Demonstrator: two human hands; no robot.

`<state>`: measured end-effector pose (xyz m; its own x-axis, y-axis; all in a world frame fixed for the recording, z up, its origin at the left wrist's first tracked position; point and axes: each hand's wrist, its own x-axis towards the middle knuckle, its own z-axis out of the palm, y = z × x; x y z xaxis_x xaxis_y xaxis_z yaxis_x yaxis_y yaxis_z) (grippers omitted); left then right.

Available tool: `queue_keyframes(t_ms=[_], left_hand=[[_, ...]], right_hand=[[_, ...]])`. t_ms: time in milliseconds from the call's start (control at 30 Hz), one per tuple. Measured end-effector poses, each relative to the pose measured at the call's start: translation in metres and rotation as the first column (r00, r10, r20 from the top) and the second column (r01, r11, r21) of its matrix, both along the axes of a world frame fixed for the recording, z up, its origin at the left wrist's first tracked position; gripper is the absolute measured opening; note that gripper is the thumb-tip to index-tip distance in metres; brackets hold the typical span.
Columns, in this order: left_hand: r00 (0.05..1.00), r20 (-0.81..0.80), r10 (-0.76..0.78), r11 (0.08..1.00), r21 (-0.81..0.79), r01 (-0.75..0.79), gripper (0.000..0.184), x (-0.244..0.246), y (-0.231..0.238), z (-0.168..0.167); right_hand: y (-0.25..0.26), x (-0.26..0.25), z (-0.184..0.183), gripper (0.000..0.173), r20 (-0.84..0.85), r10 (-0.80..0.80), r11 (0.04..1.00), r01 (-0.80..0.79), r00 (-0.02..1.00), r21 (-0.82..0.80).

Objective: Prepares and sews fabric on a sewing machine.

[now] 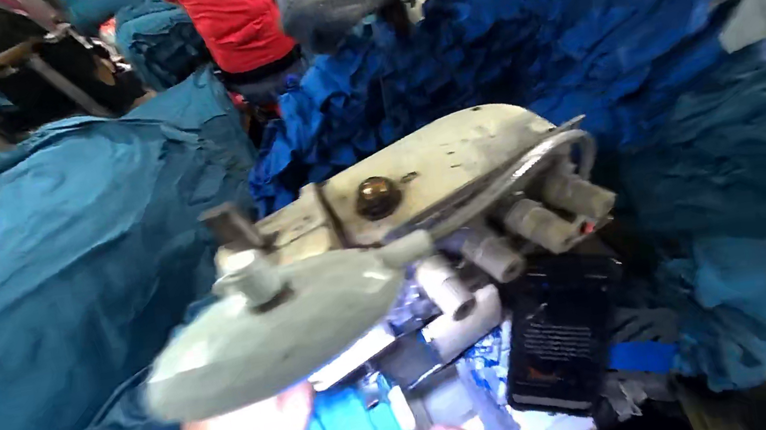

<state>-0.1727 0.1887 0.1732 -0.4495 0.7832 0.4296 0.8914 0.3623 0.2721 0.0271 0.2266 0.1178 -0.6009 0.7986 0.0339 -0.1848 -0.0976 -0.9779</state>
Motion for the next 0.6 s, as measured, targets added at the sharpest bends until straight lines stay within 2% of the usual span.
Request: queue_keyframes(t_ms=[100,167,233,300,367,433,467,533,600], left_hand=[[0.993,0.016,-0.118,0.992,-0.031,0.119,0.032,0.001,-0.019,0.020],[0.958,0.159,-0.240,0.963,-0.088,0.256,0.029,0.011,-0.034,0.025],[0.937,0.230,-0.262,0.959,-0.043,0.279,0.022,0.019,-0.042,0.018],[0.932,0.205,-0.298,0.954,0.035,0.297,0.022,0.019,-0.047,0.029],[0.925,0.189,-0.330,0.944,0.065,0.324,0.025,0.022,-0.048,0.053],[0.921,0.160,-0.354,0.935,0.053,0.350,0.024,0.032,-0.047,0.069],[0.924,0.131,-0.360,0.933,0.044,0.358,0.023,0.036,-0.045,0.073],[0.935,0.058,-0.351,0.936,0.033,0.350,0.023,0.040,-0.043,0.076],[0.941,0.034,-0.336,0.942,0.022,0.336,0.023,0.040,-0.045,0.074]], right_hand=[[0.006,-0.018,0.003,0.022,0.011,-0.066,0.997,0.067,0.998,-0.040],[0.009,-0.021,0.001,0.024,0.007,-0.071,0.996,0.071,0.997,-0.059],[0.009,-0.019,0.003,0.028,0.052,-0.064,0.995,0.067,0.997,-0.067],[0.012,-0.012,0.008,0.022,0.022,-0.099,0.993,0.097,0.995,0.073],[0.023,-0.008,0.019,0.013,-0.091,-0.118,0.925,0.143,0.989,0.351],[0.034,-0.014,0.035,0.023,-0.045,-0.096,0.826,0.105,0.994,0.554],[0.038,-0.019,0.040,0.023,-0.012,-0.050,0.805,0.048,0.999,0.591],[0.042,-0.024,0.045,0.016,-0.050,0.124,0.865,-0.083,0.991,0.495],[0.045,-0.018,0.051,0.014,-0.106,0.276,0.929,-0.238,0.955,0.282]])
